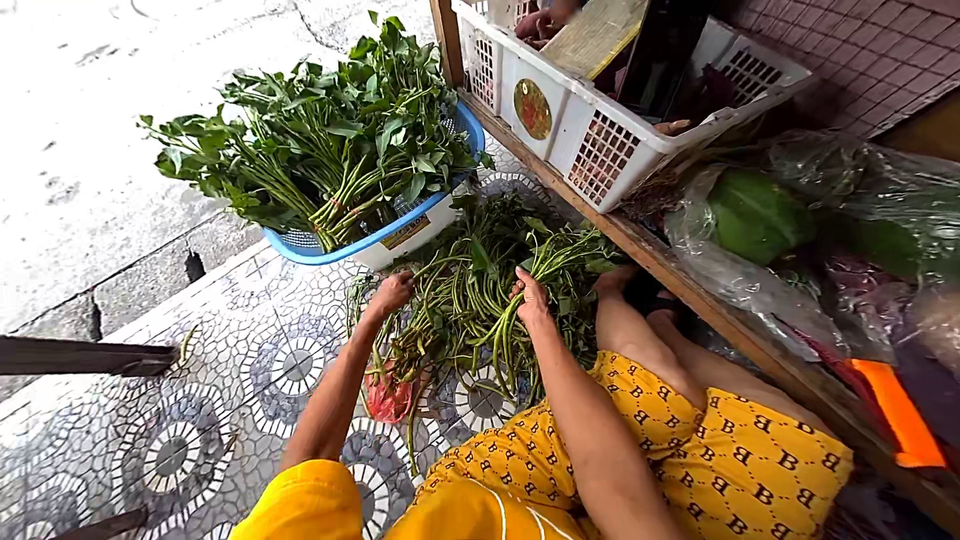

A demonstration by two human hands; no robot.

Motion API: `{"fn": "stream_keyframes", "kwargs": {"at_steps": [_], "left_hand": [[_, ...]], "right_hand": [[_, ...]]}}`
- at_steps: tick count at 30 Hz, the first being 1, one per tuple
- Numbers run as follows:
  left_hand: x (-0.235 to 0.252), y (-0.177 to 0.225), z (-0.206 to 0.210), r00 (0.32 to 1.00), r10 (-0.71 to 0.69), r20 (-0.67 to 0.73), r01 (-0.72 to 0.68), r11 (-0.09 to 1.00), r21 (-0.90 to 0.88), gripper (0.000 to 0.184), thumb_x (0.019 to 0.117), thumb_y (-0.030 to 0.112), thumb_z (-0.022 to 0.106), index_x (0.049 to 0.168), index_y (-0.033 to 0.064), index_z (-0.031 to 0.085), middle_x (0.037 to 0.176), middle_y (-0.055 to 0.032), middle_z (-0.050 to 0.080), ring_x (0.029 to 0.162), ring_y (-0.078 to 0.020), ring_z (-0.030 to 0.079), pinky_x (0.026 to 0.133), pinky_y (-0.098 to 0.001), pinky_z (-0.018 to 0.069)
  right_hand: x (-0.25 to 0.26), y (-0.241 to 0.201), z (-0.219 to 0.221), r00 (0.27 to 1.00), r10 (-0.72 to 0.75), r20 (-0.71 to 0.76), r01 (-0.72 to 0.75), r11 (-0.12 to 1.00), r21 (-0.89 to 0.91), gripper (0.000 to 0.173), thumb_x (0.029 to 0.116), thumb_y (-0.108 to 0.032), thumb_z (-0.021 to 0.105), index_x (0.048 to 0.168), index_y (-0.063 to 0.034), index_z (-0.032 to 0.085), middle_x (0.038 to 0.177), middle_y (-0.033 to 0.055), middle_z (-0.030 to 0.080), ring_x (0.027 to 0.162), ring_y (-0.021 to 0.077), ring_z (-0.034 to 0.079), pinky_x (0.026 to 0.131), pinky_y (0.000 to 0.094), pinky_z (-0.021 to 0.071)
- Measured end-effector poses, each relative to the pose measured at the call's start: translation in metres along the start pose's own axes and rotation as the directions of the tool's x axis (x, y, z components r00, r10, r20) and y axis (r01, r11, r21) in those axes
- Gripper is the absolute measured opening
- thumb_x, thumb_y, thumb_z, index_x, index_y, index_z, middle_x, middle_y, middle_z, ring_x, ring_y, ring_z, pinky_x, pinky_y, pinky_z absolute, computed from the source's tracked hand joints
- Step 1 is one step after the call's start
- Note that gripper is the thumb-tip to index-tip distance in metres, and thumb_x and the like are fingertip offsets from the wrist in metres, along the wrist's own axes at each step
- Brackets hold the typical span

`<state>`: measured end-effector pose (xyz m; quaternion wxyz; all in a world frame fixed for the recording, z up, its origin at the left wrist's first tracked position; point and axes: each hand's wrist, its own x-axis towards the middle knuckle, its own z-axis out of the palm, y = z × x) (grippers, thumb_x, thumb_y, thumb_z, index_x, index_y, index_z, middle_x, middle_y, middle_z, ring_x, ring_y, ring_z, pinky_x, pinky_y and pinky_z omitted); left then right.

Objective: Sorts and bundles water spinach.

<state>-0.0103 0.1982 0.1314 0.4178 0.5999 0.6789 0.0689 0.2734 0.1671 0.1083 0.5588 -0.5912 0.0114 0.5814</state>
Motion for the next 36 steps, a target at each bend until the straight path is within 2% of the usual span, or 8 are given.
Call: {"fn": "stream_keyframes", "kwargs": {"at_steps": [3, 10, 15, 21, 25, 28, 31, 36], "left_hand": [[-0.031, -0.007, 0.028, 0.995, 0.043, -0.092, -0.065, 0.964, -0.259, 0.035, 0.1122, 0.020, 0.037, 0.134, 0.0029, 0.058, 0.096, -0.0066, 0.065, 0.068, -0.0097, 0.058, 0.067, -0.0283, 0.0514], [-0.047, 0.028, 0.072, 0.982, 0.057, -0.181, -0.148, 0.825, -0.545, 0.032, 0.1123, 0.014, 0.035, 0.128, -0.0016, 0.058, 0.088, -0.0023, 0.061, 0.064, -0.0061, 0.057, 0.061, -0.0212, 0.0493], [-0.036, 0.057, 0.093, 0.980, 0.169, -0.108, -0.200, 0.857, -0.475, 0.034, 0.1124, 0.015, 0.034, 0.131, -0.0018, 0.057, 0.094, -0.0057, 0.066, 0.073, -0.0090, 0.063, 0.071, -0.0261, 0.0548], [-0.026, 0.081, 0.102, 0.985, 0.155, 0.076, -0.134, 0.963, -0.236, 0.037, 0.1132, 0.020, 0.034, 0.132, -0.0005, 0.058, 0.103, -0.0127, 0.069, 0.084, -0.0167, 0.068, 0.081, -0.0348, 0.0569], [-0.021, 0.096, 0.098, 0.973, 0.228, 0.025, -0.219, 0.955, -0.198, 0.036, 0.1096, 0.019, 0.046, 0.138, -0.0002, 0.058, 0.124, -0.0205, 0.067, 0.109, -0.0287, 0.067, 0.099, -0.0470, 0.0512], [-0.018, 0.107, 0.104, 0.914, 0.352, -0.202, -0.403, 0.847, -0.347, 0.036, 0.1058, 0.019, 0.055, 0.138, 0.0025, 0.059, 0.124, -0.0168, 0.067, 0.106, -0.0250, 0.068, 0.095, -0.0443, 0.0550], [-0.012, 0.109, 0.114, 0.842, 0.390, -0.374, -0.499, 0.827, -0.261, 0.019, 0.1014, 0.015, 0.064, 0.114, 0.0035, 0.073, 0.112, -0.0130, 0.070, 0.097, -0.0232, 0.069, 0.089, -0.0445, 0.0562], [-0.010, 0.084, 0.134, 0.561, 0.586, -0.584, -0.702, 0.711, 0.038, 0.012, 0.0958, 0.003, 0.065, 0.098, -0.0039, 0.074, 0.107, -0.0195, 0.072, 0.103, -0.0332, 0.069, 0.095, -0.0463, 0.0546]], "right_hand": [[0.005, 0.008, -0.001, 0.999, -0.034, 0.016, 0.034, 0.999, -0.033, 0.012, 0.0982, -0.014, 0.069, 0.104, -0.0055, 0.064, 0.068, -0.0003, 0.050, 0.052, 0.0101, 0.048, 0.051, 0.0258, 0.0488], [-0.008, 0.014, 0.004, 0.986, 0.011, 0.166, 0.000, 0.998, -0.068, 0.016, 0.1031, -0.008, 0.060, 0.115, 0.0025, 0.060, 0.082, 0.0100, 0.062, 0.057, 0.0136, 0.057, 0.055, 0.0264, 0.0526], [-0.014, 0.021, 0.010, 0.935, -0.003, 0.355, 0.026, 0.998, -0.060, 0.033, 0.0998, -0.002, 0.063, 0.132, -0.0017, 0.056, 0.101, 0.0100, 0.068, 0.065, 0.0120, 0.057, 0.063, 0.0281, 0.0525], [-0.012, 0.019, 0.010, 0.941, -0.054, 0.335, 0.014, 0.993, 0.121, 0.021, 0.0975, 0.002, 0.059, 0.117, -0.0044, 0.061, 0.085, 0.0066, 0.064, 0.059, 0.0128, 0.056, 0.060, 0.0294, 0.0548], [-0.013, 0.015, 0.010, 0.949, -0.073, 0.305, 0.024, 0.986, 0.162, 0.026, 0.1030, -0.012, 0.059, 0.129, -0.0081, 0.062, 0.097, 0.0046, 0.066, 0.061, 0.0084, 0.055, 0.055, 0.0232, 0.0506], [-0.012, 0.018, 0.013, 0.952, -0.080, 0.296, 0.042, 0.990, 0.134, 0.020, 0.1022, -0.008, 0.060, 0.121, -0.0028, 0.065, 0.089, 0.0066, 0.065, 0.064, 0.0108, 0.057, 0.059, 0.0258, 0.0527], [-0.011, 0.021, 0.014, 0.959, -0.060, 0.276, 0.033, 0.995, 0.099, 0.016, 0.1017, -0.005, 0.059, 0.116, -0.0008, 0.064, 0.085, 0.0069, 0.062, 0.061, 0.0115, 0.053, 0.059, 0.0262, 0.0509], [-0.019, 0.016, 0.018, 0.968, -0.049, 0.246, 0.023, 0.994, 0.105, 0.019, 0.0989, -0.008, 0.066, 0.115, 0.0009, 0.065, 0.082, 0.0058, 0.061, 0.058, 0.0094, 0.052, 0.056, 0.0227, 0.0496]]}}
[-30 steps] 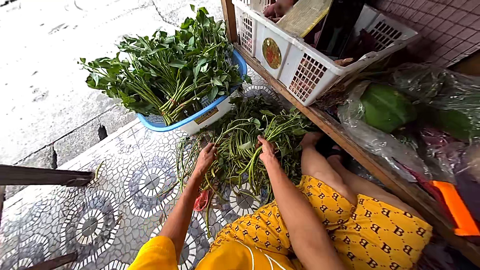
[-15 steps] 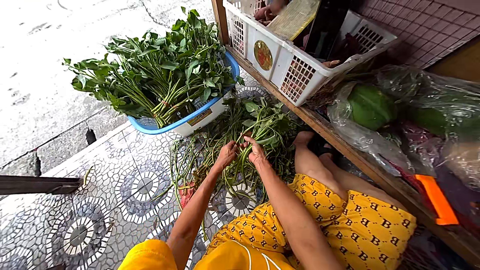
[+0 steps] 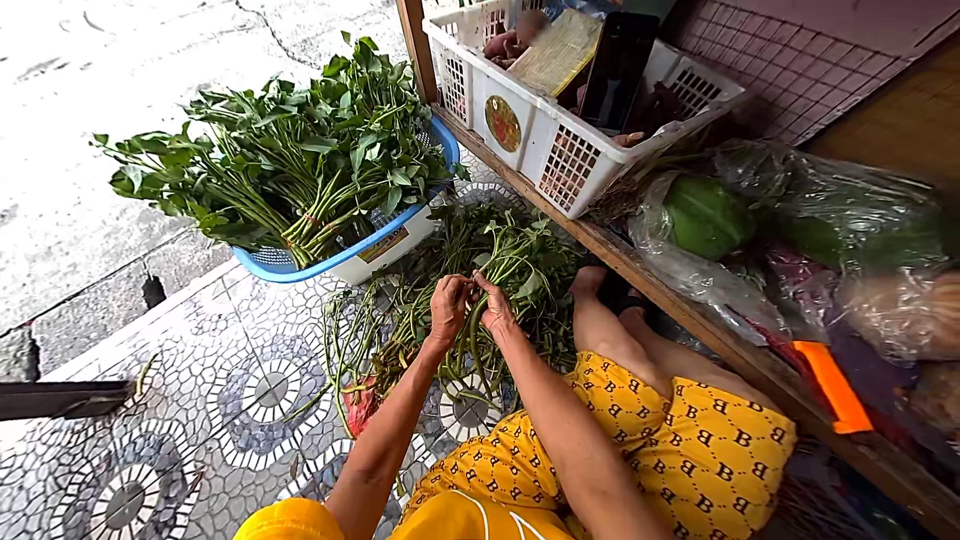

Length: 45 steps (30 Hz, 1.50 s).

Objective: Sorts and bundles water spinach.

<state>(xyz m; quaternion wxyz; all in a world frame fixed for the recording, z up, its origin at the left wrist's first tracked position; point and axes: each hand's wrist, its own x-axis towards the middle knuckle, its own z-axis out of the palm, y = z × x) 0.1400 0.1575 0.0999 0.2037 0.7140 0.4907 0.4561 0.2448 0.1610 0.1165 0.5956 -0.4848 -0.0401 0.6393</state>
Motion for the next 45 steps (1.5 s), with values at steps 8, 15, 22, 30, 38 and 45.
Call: {"fn": "stream_keyframes", "kwargs": {"at_steps": [8, 15, 22, 30, 38, 45], "left_hand": [[-0.036, -0.004, -0.041, 0.990, -0.126, 0.058, 0.101, 0.945, 0.312, 0.021, 0.1010, 0.003, 0.053, 0.107, -0.0078, 0.070, 0.112, -0.0275, 0.069, 0.108, -0.0440, 0.067, 0.095, -0.0531, 0.0541], [-0.024, -0.010, -0.054, 0.764, -0.425, 0.486, 0.494, 0.870, -0.015, 0.040, 0.1060, 0.023, 0.055, 0.141, 0.0039, 0.060, 0.117, -0.0155, 0.072, 0.104, -0.0200, 0.070, 0.097, -0.0405, 0.0533], [0.000, 0.020, -0.035, 0.815, -0.492, 0.305, 0.531, 0.846, -0.054, 0.033, 0.1080, 0.019, 0.052, 0.133, 0.0026, 0.066, 0.102, -0.0141, 0.072, 0.079, -0.0196, 0.067, 0.078, -0.0402, 0.0566], [0.001, -0.002, 0.002, 0.759, -0.395, 0.518, 0.400, 0.910, 0.107, 0.036, 0.1050, 0.032, 0.059, 0.117, 0.0015, 0.074, 0.113, -0.0193, 0.072, 0.108, -0.0337, 0.068, 0.100, -0.0558, 0.0494], [0.003, -0.122, 0.006, 0.601, -0.785, 0.150, 0.604, 0.569, 0.559, 0.059, 0.0947, 0.016, 0.066, 0.149, 0.0015, 0.047, 0.156, -0.0308, 0.037, 0.144, -0.0487, 0.037, 0.112, -0.0623, 0.0378], [-0.001, -0.146, -0.039, 0.583, -0.752, 0.308, 0.643, 0.659, 0.391, 0.040, 0.1075, 0.024, 0.051, 0.139, 0.0013, 0.059, 0.131, -0.0260, 0.064, 0.125, -0.0406, 0.060, 0.109, -0.0571, 0.0434]], "right_hand": [[0.006, -0.023, -0.012, 0.999, -0.023, -0.026, 0.027, 0.989, 0.146, 0.013, 0.1072, -0.022, 0.054, 0.116, -0.0132, 0.060, 0.087, -0.0031, 0.060, 0.056, 0.0042, 0.052, 0.052, 0.0193, 0.0497], [0.001, -0.018, -0.006, 1.000, -0.008, -0.004, 0.009, 0.994, 0.109, 0.018, 0.1047, -0.024, 0.060, 0.119, -0.0134, 0.062, 0.096, -0.0013, 0.063, 0.058, 0.0052, 0.054, 0.053, 0.0203, 0.0510], [0.008, -0.001, -0.012, 0.998, -0.054, 0.030, 0.056, 0.996, -0.075, 0.024, 0.1032, -0.025, 0.064, 0.124, -0.0128, 0.060, 0.092, -0.0004, 0.058, 0.064, 0.0079, 0.053, 0.058, 0.0248, 0.0503], [0.014, -0.006, -0.025, 0.986, -0.021, -0.165, 0.002, 0.994, -0.113, 0.030, 0.0991, -0.023, 0.069, 0.121, -0.0041, 0.060, 0.101, 0.0058, 0.066, 0.085, 0.0135, 0.060, 0.077, 0.0319, 0.0519], [0.010, -0.020, -0.015, 0.991, 0.064, -0.117, -0.056, 0.996, 0.071, 0.020, 0.1014, -0.027, 0.066, 0.089, -0.0140, 0.058, 0.063, -0.0039, 0.051, 0.048, 0.0067, 0.051, 0.048, 0.0224, 0.0511], [0.010, -0.025, -0.012, 0.916, -0.075, -0.395, 0.115, 0.990, 0.079, 0.015, 0.0990, -0.015, 0.068, 0.096, -0.0065, 0.056, 0.067, 0.0004, 0.050, 0.048, 0.0095, 0.049, 0.048, 0.0242, 0.0499]]}}
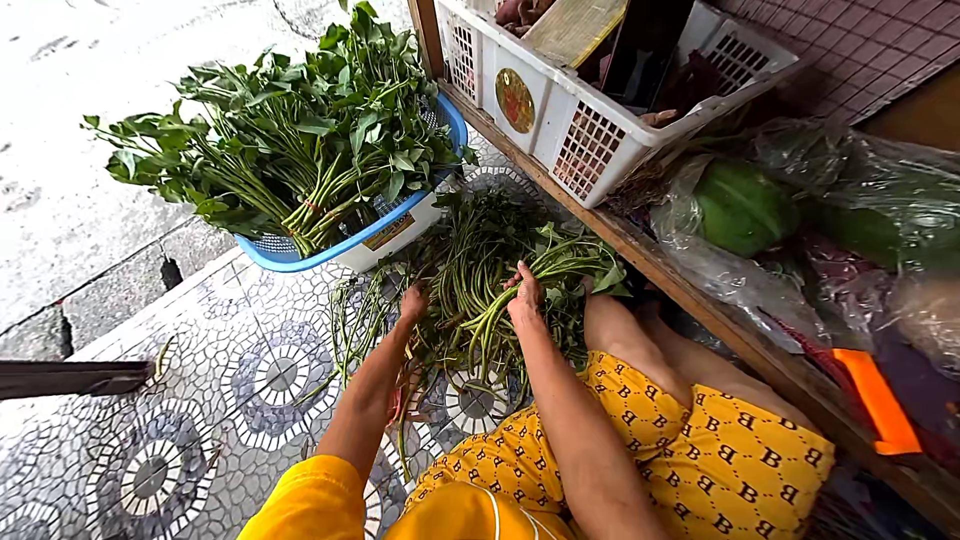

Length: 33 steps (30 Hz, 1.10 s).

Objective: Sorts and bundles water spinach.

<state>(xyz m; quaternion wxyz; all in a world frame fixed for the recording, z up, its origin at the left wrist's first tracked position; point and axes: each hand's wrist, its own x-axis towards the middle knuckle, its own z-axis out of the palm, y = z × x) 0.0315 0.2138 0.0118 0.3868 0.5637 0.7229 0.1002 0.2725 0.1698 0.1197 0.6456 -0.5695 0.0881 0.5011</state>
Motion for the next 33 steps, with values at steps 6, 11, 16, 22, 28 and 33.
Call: {"fn": "stream_keyframes", "kwargs": {"at_steps": [6, 11, 16, 22, 28, 33], "left_hand": [[-0.041, -0.028, -0.052, 0.976, -0.050, -0.211, 0.002, 0.975, -0.222, 0.038, 0.1096, 0.021, 0.046, 0.136, -0.0010, 0.061, 0.111, -0.0223, 0.069, 0.090, -0.0300, 0.068, 0.088, -0.0480, 0.0539], [-0.063, -0.068, -0.093, 0.883, -0.294, -0.366, 0.333, 0.942, 0.047, 0.049, 0.1069, 0.030, 0.052, 0.146, 0.0009, 0.052, 0.143, -0.0305, 0.054, 0.132, -0.0456, 0.053, 0.109, -0.0611, 0.0409], [-0.048, -0.024, -0.035, 0.988, -0.033, -0.154, 0.070, 0.969, 0.238, 0.045, 0.1055, 0.030, 0.054, 0.140, 0.0012, 0.059, 0.141, -0.0286, 0.056, 0.135, -0.0463, 0.050, 0.112, -0.0632, 0.0361], [0.004, 0.032, 0.046, 0.988, -0.143, 0.064, 0.150, 0.980, -0.129, 0.049, 0.1069, 0.034, 0.052, 0.140, -0.0021, 0.056, 0.138, -0.0273, 0.059, 0.134, -0.0399, 0.053, 0.114, -0.0556, 0.0382], [-0.014, 0.079, 0.008, 0.994, 0.051, -0.100, -0.044, 0.997, 0.064, 0.040, 0.1075, 0.031, 0.051, 0.133, 0.0030, 0.063, 0.127, -0.0269, 0.065, 0.118, -0.0472, 0.062, 0.098, -0.0672, 0.0464], [-0.096, 0.090, -0.060, 0.732, 0.467, -0.496, -0.265, 0.866, 0.424, 0.035, 0.1093, 0.019, 0.046, 0.131, -0.0009, 0.065, 0.113, -0.0268, 0.069, 0.101, -0.0463, 0.069, 0.082, -0.0622, 0.0538]], "right_hand": [[0.002, 0.004, -0.003, 0.995, 0.078, -0.054, -0.078, 0.997, 0.014, 0.016, 0.1006, -0.019, 0.066, 0.102, -0.0093, 0.053, 0.075, 0.0009, 0.049, 0.054, 0.0105, 0.050, 0.053, 0.0260, 0.0507], [0.001, 0.004, -0.004, 0.998, 0.048, -0.030, -0.048, 0.999, -0.020, 0.016, 0.0995, -0.017, 0.067, 0.105, -0.0096, 0.054, 0.075, -0.0001, 0.051, 0.053, 0.0086, 0.051, 0.052, 0.0238, 0.0503], [0.000, 0.010, -0.005, 0.999, 0.040, -0.015, -0.041, 0.996, -0.085, 0.018, 0.0982, -0.019, 0.069, 0.100, -0.0078, 0.056, 0.074, 0.0004, 0.051, 0.053, 0.0097, 0.049, 0.052, 0.0255, 0.0497], [-0.003, 0.004, -0.004, 0.996, 0.088, 0.002, -0.087, 0.991, -0.107, 0.016, 0.0985, -0.014, 0.068, 0.095, -0.0053, 0.056, 0.070, 0.0032, 0.051, 0.050, 0.0120, 0.049, 0.049, 0.0268, 0.0499], [0.000, 0.007, -0.002, 0.995, 0.098, 0.011, -0.096, 0.990, -0.098, 0.016, 0.0988, -0.016, 0.068, 0.097, -0.0053, 0.057, 0.072, 0.0029, 0.051, 0.051, 0.0116, 0.050, 0.049, 0.0263, 0.0501], [0.002, 0.010, -0.001, 0.994, 0.105, 0.027, -0.101, 0.989, -0.110, 0.016, 0.0979, -0.015, 0.069, 0.099, -0.0069, 0.055, 0.071, 0.0014, 0.051, 0.051, 0.0104, 0.050, 0.050, 0.0254, 0.0500]]}}
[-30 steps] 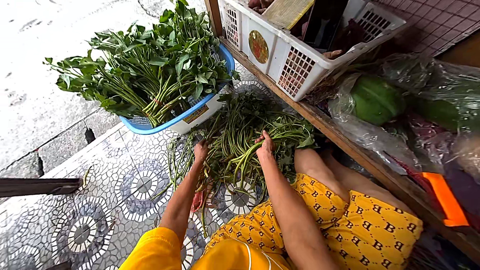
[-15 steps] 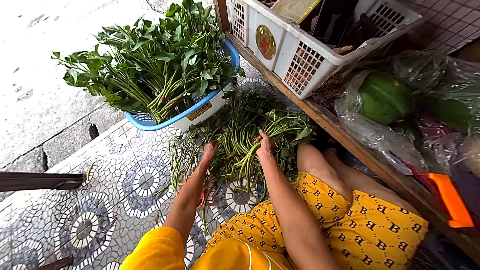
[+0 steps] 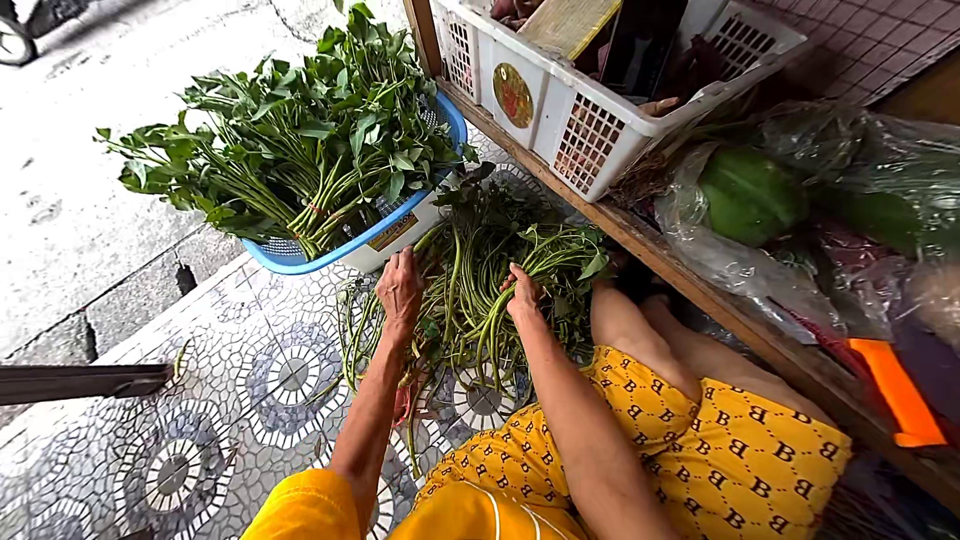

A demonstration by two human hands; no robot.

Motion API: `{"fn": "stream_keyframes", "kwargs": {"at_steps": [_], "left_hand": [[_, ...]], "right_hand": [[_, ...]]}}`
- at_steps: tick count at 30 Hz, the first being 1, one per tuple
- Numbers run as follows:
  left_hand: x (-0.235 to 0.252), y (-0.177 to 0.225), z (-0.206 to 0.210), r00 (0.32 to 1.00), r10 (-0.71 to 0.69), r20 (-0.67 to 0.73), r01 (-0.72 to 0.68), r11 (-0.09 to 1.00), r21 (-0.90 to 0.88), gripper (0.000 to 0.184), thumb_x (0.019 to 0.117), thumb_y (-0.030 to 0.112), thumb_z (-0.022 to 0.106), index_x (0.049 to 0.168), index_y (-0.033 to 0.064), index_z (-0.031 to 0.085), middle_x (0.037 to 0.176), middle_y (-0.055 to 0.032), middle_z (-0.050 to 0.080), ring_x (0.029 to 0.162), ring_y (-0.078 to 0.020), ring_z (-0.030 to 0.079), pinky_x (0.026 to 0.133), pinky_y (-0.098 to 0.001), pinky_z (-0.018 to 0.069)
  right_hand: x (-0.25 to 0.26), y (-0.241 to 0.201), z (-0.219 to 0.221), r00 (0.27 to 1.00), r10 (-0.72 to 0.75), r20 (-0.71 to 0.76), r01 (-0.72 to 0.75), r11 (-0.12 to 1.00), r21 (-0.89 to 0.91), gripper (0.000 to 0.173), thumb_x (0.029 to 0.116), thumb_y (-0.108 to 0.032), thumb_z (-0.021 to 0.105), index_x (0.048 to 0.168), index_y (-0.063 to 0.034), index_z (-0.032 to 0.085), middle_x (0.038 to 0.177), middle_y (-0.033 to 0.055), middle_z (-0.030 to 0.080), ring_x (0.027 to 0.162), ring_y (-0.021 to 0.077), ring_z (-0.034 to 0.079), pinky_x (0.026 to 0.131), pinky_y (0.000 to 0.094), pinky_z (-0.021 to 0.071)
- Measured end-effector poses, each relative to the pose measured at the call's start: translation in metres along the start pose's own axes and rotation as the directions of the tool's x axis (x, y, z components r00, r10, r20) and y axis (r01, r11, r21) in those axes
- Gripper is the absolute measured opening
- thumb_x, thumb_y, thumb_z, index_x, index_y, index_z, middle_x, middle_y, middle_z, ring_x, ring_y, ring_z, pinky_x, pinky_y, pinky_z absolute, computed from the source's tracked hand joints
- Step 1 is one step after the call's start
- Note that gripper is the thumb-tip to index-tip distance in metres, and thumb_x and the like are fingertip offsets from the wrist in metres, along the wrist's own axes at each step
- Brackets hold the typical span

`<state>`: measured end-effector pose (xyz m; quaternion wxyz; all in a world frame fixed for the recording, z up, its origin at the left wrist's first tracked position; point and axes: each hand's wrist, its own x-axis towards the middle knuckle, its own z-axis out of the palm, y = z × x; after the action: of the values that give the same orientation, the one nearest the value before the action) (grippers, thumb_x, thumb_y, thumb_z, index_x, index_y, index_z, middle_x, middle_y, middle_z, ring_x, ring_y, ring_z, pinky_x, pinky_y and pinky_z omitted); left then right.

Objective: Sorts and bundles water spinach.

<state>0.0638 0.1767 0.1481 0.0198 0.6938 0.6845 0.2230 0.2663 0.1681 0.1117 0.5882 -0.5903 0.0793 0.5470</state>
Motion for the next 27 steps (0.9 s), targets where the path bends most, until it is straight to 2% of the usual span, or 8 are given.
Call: {"fn": "stream_keyframes", "kwargs": {"at_steps": [2, 4, 5, 8, 11, 14, 16, 27], "left_hand": [[-0.016, -0.017, -0.010, 0.975, -0.154, 0.161, 0.148, 0.988, 0.046, 0.038, 0.1107, 0.022, 0.041, 0.134, 0.0002, 0.062, 0.119, -0.0273, 0.067, 0.109, -0.0460, 0.067, 0.089, -0.0630, 0.0522], [-0.021, -0.032, -0.015, 0.801, -0.313, 0.511, 0.260, 0.950, 0.174, 0.041, 0.1103, 0.025, 0.038, 0.138, 0.0011, 0.058, 0.125, -0.0294, 0.065, 0.119, -0.0471, 0.063, 0.098, -0.0655, 0.0468], [-0.022, -0.029, -0.022, 0.772, -0.327, 0.545, 0.254, 0.945, 0.207, 0.041, 0.1102, 0.025, 0.038, 0.138, 0.0016, 0.058, 0.124, -0.0285, 0.066, 0.119, -0.0463, 0.063, 0.099, -0.0646, 0.0468], [-0.029, 0.006, -0.069, 0.948, -0.242, 0.205, 0.234, 0.970, 0.065, 0.038, 0.1098, 0.021, 0.041, 0.131, -0.0018, 0.062, 0.110, -0.0300, 0.069, 0.103, -0.0491, 0.068, 0.088, -0.0663, 0.0495], [-0.037, 0.013, -0.091, 0.963, -0.246, -0.112, 0.234, 0.966, -0.108, 0.036, 0.1101, 0.020, 0.040, 0.130, -0.0006, 0.062, 0.104, -0.0273, 0.070, 0.093, -0.0454, 0.070, 0.082, -0.0631, 0.0513], [-0.063, -0.019, -0.055, 0.942, -0.333, 0.048, 0.324, 0.862, -0.390, 0.035, 0.1106, 0.019, 0.039, 0.130, -0.0009, 0.061, 0.087, -0.0104, 0.063, 0.072, -0.0181, 0.061, 0.070, -0.0365, 0.0519], [-0.086, -0.032, -0.028, 0.922, -0.344, 0.176, 0.381, 0.736, -0.560, 0.034, 0.1105, 0.017, 0.039, 0.130, -0.0032, 0.059, 0.081, -0.0040, 0.059, 0.063, -0.0095, 0.055, 0.062, -0.0273, 0.0499], [-0.115, -0.015, 0.014, 0.842, -0.389, 0.373, 0.518, 0.391, -0.761, 0.030, 0.1111, 0.010, 0.036, 0.129, -0.0054, 0.055, 0.075, 0.0001, 0.055, 0.056, -0.0046, 0.052, 0.054, -0.0186, 0.0467]], "right_hand": [[0.002, 0.004, -0.002, 1.000, -0.003, 0.001, 0.003, 1.000, -0.031, 0.016, 0.0975, -0.016, 0.069, 0.097, -0.0075, 0.056, 0.069, 0.0009, 0.052, 0.050, 0.0106, 0.050, 0.050, 0.0263, 0.0504], [0.002, 0.010, -0.003, 1.000, 0.002, 0.028, 0.000, 0.998, -0.069, 0.017, 0.0984, -0.016, 0.069, 0.098, -0.0058, 0.056, 0.070, 0.0018, 0.051, 0.051, 0.0108, 0.050, 0.050, 0.0264, 0.0504], [0.002, 0.012, -0.001, 0.999, -0.006, 0.037, 0.009, 0.997, -0.079, 0.017, 0.0985, -0.015, 0.068, 0.096, -0.0044, 0.056, 0.068, 0.0022, 0.051, 0.049, 0.0108, 0.050, 0.048, 0.0258, 0.0502], [-0.002, 0.012, -0.003, 0.998, 0.003, 0.056, 0.002, 0.995, -0.100, 0.016, 0.1000, -0.018, 0.067, 0.097, -0.0049, 0.057, 0.068, 0.0005, 0.051, 0.049, 0.0094, 0.050, 0.048, 0.0247, 0.0494], [0.004, 0.008, -0.006, 0.998, -0.004, 0.067, 0.011, 0.996, -0.093, 0.017, 0.0995, -0.019, 0.067, 0.097, -0.0065, 0.057, 0.068, 0.0005, 0.051, 0.049, 0.0101, 0.050, 0.049, 0.0258, 0.0501], [0.001, 0.005, -0.004, 0.997, -0.012, 0.073, 0.018, 0.996, -0.083, 0.015, 0.0999, -0.019, 0.068, 0.100, -0.0055, 0.061, 0.068, 0.0006, 0.053, 0.051, 0.0101, 0.051, 0.050, 0.0253, 0.0498], [-0.001, 0.008, -0.004, 0.996, 0.003, 0.089, 0.007, 0.995, -0.102, 0.017, 0.1003, -0.020, 0.067, 0.103, -0.0052, 0.060, 0.071, 0.0010, 0.056, 0.052, 0.0096, 0.053, 0.050, 0.0246, 0.0503], [-0.003, 0.014, -0.003, 0.979, 0.034, 0.200, -0.004, 0.989, -0.146, 0.023, 0.1006, -0.019, 0.068, 0.115, -0.0014, 0.062, 0.083, 0.0069, 0.066, 0.060, 0.0128, 0.060, 0.056, 0.0276, 0.0534]]}}
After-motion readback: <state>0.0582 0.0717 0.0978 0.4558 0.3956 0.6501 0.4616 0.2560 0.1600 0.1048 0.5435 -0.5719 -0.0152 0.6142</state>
